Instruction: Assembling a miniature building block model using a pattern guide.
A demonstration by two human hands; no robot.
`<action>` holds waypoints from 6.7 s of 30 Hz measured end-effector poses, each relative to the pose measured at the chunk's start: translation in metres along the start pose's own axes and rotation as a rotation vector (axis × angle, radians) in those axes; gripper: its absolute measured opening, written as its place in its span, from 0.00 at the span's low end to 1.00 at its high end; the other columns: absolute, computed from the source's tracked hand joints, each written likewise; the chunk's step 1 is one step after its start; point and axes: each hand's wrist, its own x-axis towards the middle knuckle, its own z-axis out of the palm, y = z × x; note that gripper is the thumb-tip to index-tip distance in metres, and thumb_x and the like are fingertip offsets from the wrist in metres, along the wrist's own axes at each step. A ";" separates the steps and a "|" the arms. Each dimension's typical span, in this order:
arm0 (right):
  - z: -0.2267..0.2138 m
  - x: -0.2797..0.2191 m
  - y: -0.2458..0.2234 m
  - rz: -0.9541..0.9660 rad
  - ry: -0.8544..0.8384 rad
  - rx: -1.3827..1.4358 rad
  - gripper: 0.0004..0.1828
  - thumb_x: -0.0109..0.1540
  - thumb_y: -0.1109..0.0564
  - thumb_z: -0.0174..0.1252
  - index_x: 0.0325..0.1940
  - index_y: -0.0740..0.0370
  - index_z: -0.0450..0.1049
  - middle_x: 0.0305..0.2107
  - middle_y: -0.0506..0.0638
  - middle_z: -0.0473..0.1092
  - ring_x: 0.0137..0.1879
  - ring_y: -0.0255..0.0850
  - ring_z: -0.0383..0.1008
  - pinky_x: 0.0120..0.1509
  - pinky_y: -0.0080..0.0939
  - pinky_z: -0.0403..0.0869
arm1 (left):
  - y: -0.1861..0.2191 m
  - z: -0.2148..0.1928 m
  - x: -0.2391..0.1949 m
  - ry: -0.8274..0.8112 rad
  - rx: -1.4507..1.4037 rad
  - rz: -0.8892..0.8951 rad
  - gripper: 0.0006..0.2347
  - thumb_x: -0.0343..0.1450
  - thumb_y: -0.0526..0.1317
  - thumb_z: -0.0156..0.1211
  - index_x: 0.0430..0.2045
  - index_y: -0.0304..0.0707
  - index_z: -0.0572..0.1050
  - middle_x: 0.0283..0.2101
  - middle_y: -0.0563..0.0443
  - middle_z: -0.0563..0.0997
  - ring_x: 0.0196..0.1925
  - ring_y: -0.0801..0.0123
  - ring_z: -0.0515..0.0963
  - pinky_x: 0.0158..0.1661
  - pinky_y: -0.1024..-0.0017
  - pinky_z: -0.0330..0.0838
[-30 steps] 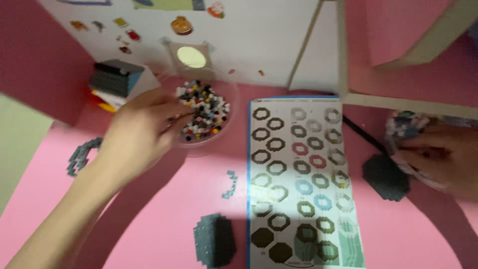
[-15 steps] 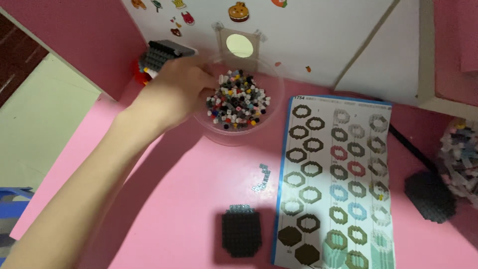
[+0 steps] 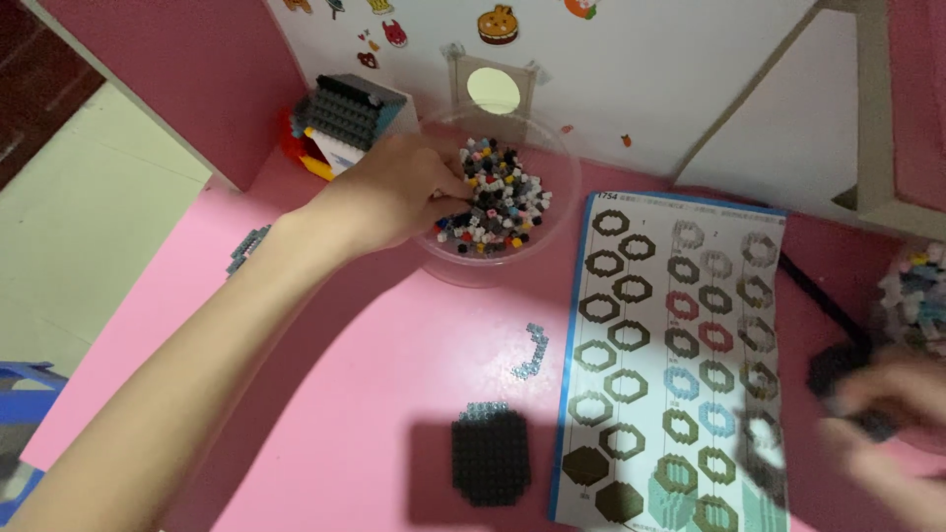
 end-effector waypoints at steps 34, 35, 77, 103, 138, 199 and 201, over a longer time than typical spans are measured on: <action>0.065 -0.015 -0.108 -0.094 -0.117 0.162 0.18 0.59 0.53 0.70 0.52 0.57 0.82 0.47 0.50 0.79 0.55 0.41 0.82 0.61 0.40 0.75 | 0.189 0.100 -0.045 0.413 -0.393 0.428 0.01 0.73 0.31 0.69 0.34 0.33 0.84 0.36 0.46 0.83 0.40 0.56 0.77 0.38 0.61 0.61; 0.066 -0.016 -0.108 -0.086 -0.117 0.161 0.18 0.59 0.53 0.70 0.52 0.57 0.82 0.47 0.50 0.79 0.55 0.41 0.82 0.61 0.40 0.75 | 0.189 0.098 -0.047 0.409 -0.400 0.431 0.01 0.73 0.31 0.69 0.34 0.33 0.84 0.36 0.46 0.83 0.40 0.56 0.77 0.38 0.61 0.61; 0.094 -0.022 -0.127 -0.091 0.009 0.161 0.11 0.63 0.59 0.66 0.49 0.59 0.86 0.34 0.49 0.73 0.40 0.37 0.74 0.48 0.34 0.71 | 0.197 0.105 -0.056 0.377 -0.211 0.388 0.11 0.69 0.25 0.63 0.20 0.41 0.72 0.29 0.52 0.71 0.31 0.60 0.72 0.38 0.62 0.56; 0.083 -0.016 -0.144 -0.510 -0.060 -0.368 0.20 0.65 0.45 0.67 0.52 0.63 0.79 0.36 0.53 0.74 0.33 0.52 0.72 0.37 0.50 0.70 | 0.196 0.109 -0.057 0.481 -0.264 0.391 0.14 0.67 0.19 0.56 0.18 0.40 0.65 0.26 0.52 0.65 0.30 0.58 0.66 0.37 0.61 0.54; 0.087 -0.027 -0.114 -0.038 -0.012 0.138 0.09 0.63 0.61 0.66 0.48 0.61 0.85 0.35 0.51 0.77 0.40 0.36 0.77 0.49 0.31 0.73 | 0.191 0.098 -0.058 0.381 -0.152 0.367 0.17 0.72 0.25 0.65 0.15 0.46 0.68 0.25 0.55 0.67 0.29 0.61 0.69 0.38 0.63 0.56; 0.086 -0.020 -0.117 -0.166 0.057 0.126 0.03 0.66 0.64 0.62 0.43 0.68 0.78 0.43 0.57 0.79 0.52 0.47 0.80 0.65 0.44 0.75 | 0.129 0.059 -0.063 0.223 0.053 0.320 0.18 0.69 0.55 0.71 0.29 0.39 0.78 0.32 0.47 0.78 0.36 0.51 0.77 0.32 0.52 0.71; 0.090 -0.032 -0.098 -0.007 0.081 0.283 0.06 0.67 0.65 0.62 0.47 0.68 0.77 0.42 0.55 0.78 0.48 0.41 0.79 0.59 0.37 0.76 | 0.132 0.060 -0.064 0.204 -0.028 0.327 0.16 0.69 0.52 0.71 0.34 0.38 0.79 0.34 0.47 0.78 0.37 0.51 0.77 0.34 0.53 0.72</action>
